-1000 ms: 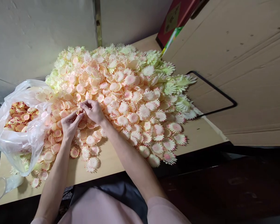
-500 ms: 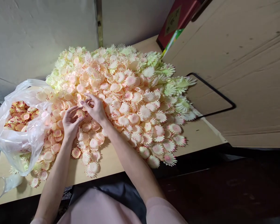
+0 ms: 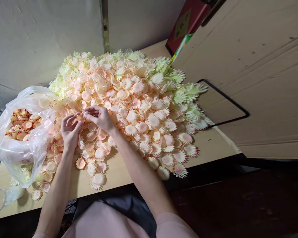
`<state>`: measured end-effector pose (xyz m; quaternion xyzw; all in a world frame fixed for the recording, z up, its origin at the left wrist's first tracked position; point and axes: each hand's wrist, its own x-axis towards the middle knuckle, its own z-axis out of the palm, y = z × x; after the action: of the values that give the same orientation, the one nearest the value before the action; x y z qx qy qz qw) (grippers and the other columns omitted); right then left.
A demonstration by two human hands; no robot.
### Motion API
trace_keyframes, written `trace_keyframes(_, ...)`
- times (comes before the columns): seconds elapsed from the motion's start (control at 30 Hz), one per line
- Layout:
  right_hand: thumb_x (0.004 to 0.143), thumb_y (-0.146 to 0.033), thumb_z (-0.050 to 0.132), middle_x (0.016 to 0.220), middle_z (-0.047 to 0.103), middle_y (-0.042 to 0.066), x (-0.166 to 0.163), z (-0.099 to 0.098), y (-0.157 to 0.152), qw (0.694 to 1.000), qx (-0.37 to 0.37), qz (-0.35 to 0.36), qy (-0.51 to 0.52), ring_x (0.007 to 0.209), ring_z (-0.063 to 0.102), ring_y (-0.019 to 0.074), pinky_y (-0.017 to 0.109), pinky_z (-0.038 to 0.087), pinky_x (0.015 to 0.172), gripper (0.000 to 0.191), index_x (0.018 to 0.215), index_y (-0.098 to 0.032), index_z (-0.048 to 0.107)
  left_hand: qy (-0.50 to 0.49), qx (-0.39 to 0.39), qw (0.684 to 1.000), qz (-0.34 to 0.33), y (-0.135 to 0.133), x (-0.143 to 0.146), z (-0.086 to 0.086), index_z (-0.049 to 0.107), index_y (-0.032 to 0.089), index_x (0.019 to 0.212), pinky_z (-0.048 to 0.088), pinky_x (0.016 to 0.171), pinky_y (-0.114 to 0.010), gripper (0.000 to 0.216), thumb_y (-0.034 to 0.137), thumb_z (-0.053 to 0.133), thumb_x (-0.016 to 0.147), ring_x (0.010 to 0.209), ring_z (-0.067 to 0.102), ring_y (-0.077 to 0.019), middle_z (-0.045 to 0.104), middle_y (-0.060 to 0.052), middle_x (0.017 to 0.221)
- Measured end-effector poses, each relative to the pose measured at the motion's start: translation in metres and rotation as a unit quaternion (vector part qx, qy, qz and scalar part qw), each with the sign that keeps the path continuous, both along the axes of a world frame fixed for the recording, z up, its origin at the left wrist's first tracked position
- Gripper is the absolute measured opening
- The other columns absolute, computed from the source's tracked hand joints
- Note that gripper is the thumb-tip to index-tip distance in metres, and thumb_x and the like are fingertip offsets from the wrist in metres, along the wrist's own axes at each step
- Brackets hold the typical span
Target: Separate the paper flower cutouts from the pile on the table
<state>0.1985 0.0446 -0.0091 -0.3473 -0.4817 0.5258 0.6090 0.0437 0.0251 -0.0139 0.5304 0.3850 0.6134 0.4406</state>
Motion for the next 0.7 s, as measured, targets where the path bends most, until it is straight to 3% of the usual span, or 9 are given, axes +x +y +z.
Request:
trace_keyframes(0.27,0.064,-0.037,0.084,0.083,0.075,0.004,0.0021,0.0021,-0.0026,0.996,-0.048,0.063,0.041,0.077,0.07,0.0163,0.029,0.058,0.072,0.038,0.093,-0.017,0.071,0.021,0.025,0.999,-0.028,-0.0017,-0.0012,0.0009,0.069,0.023,0.108,0.057,0.096,-0.036,0.045,0.027,0.087,0.067,0.118,0.064,-0.0243,0.07,-0.009,0.12)
trace_keyframes(0.43,0.06,-0.032,0.087,0.082,0.075,0.003,0.0011,0.0039,-0.0033,0.993,-0.064,0.074,0.064,0.076,0.07,0.0142,0.027,0.058,0.075,0.039,0.091,-0.017,0.071,0.027,0.035,0.999,-0.017,-0.0023,-0.0011,0.0018,0.071,0.021,0.105,0.054,0.1,-0.038,0.034,0.027,0.082,0.074,0.114,0.067,-0.0228,0.072,-0.009,0.116)
trace_keyframes(0.7,0.059,-0.033,0.087,0.082,0.076,0.003,0.0022,0.0052,-0.0048,0.992,-0.067,0.088,0.062,0.077,0.071,0.0158,0.03,0.059,0.076,0.039,0.091,-0.017,0.071,0.033,0.034,0.999,-0.014,-0.0025,-0.0012,0.0008,0.07,0.022,0.105,0.054,0.1,-0.04,0.036,0.028,0.083,0.072,0.114,0.067,-0.0236,0.072,-0.009,0.116)
